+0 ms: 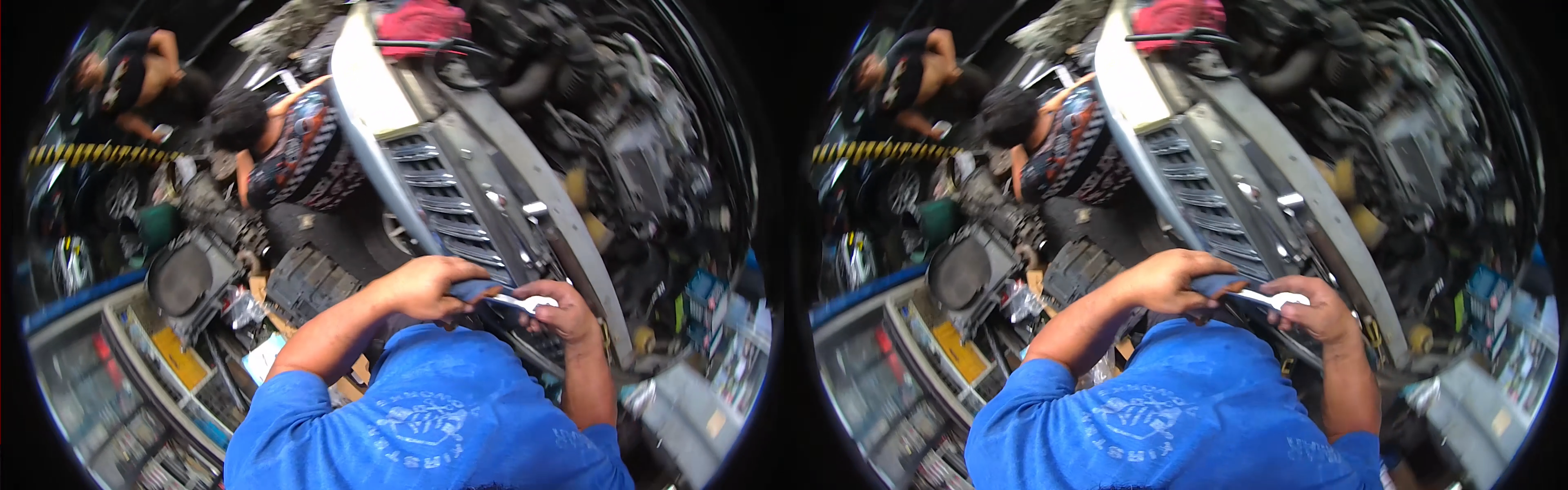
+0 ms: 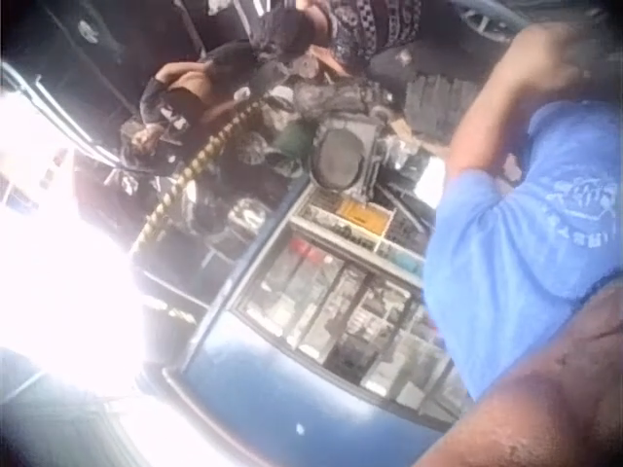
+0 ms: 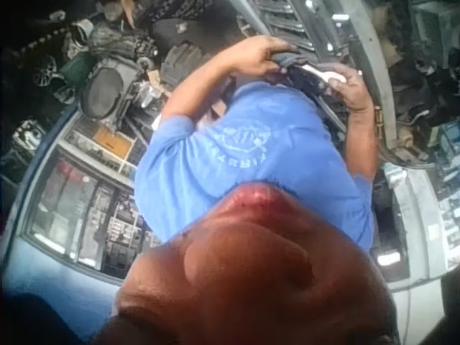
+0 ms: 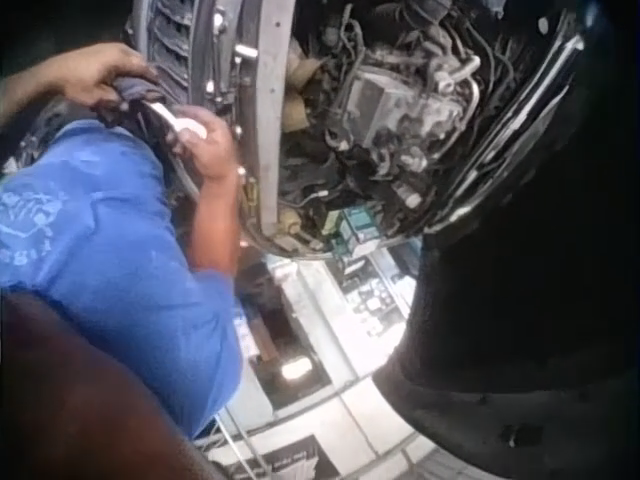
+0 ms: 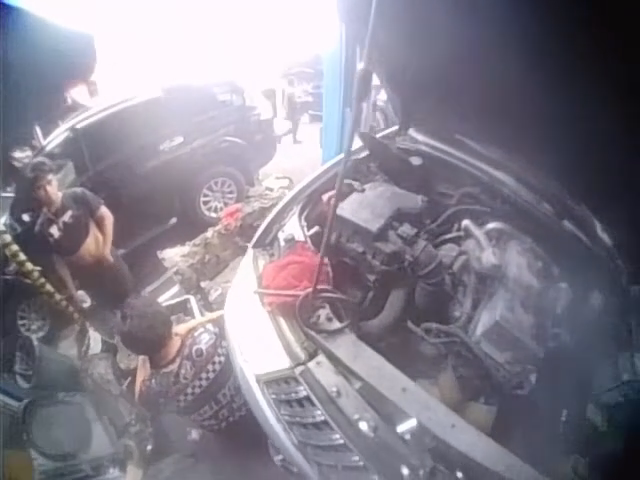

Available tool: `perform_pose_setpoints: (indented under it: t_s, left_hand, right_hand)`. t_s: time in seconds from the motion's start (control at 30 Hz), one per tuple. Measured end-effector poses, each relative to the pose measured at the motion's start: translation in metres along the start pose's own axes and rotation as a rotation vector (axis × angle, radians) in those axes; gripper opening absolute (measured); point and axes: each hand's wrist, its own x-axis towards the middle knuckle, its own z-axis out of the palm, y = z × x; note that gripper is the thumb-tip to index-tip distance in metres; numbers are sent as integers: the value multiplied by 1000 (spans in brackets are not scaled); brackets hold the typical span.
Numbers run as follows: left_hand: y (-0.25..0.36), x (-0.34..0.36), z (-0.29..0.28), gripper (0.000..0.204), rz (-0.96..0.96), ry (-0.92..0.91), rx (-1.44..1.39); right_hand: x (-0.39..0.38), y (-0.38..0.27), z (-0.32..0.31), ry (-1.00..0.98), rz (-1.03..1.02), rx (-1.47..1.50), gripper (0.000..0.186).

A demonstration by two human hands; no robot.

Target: Repairing and maintaining engine components using hand tools in a service bay.

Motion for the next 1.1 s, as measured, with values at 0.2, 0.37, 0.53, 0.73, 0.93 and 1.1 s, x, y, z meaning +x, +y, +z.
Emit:
perform_pose_setpoints:
  t_s: [0.2,0.37,0.53,0.73,0.93,1.1]
  left_hand:
    - [-46,-21,-21,39,-331,266,-725]
    - [-137,-51,-30,44,-692,439,-576]
    - [-251,-119,11,48,-1179,573,-55]
    - [-318,-214,44,55,-1458,783,211]
    - [-272,-184,-122,52,-948,1959,-656]
    - [-91,-187,-296,23,-347,2258,1046]
  right_hand:
    - [-40,23,3,124,-195,0,38]
    - [-86,34,-12,392,-538,85,43]
    - [-102,48,-25,477,-665,26,50]
    - [-82,57,-17,414,-569,26,53]
    - [-57,36,-5,390,-384,-38,53]
    - [-40,10,10,432,-252,-141,53]
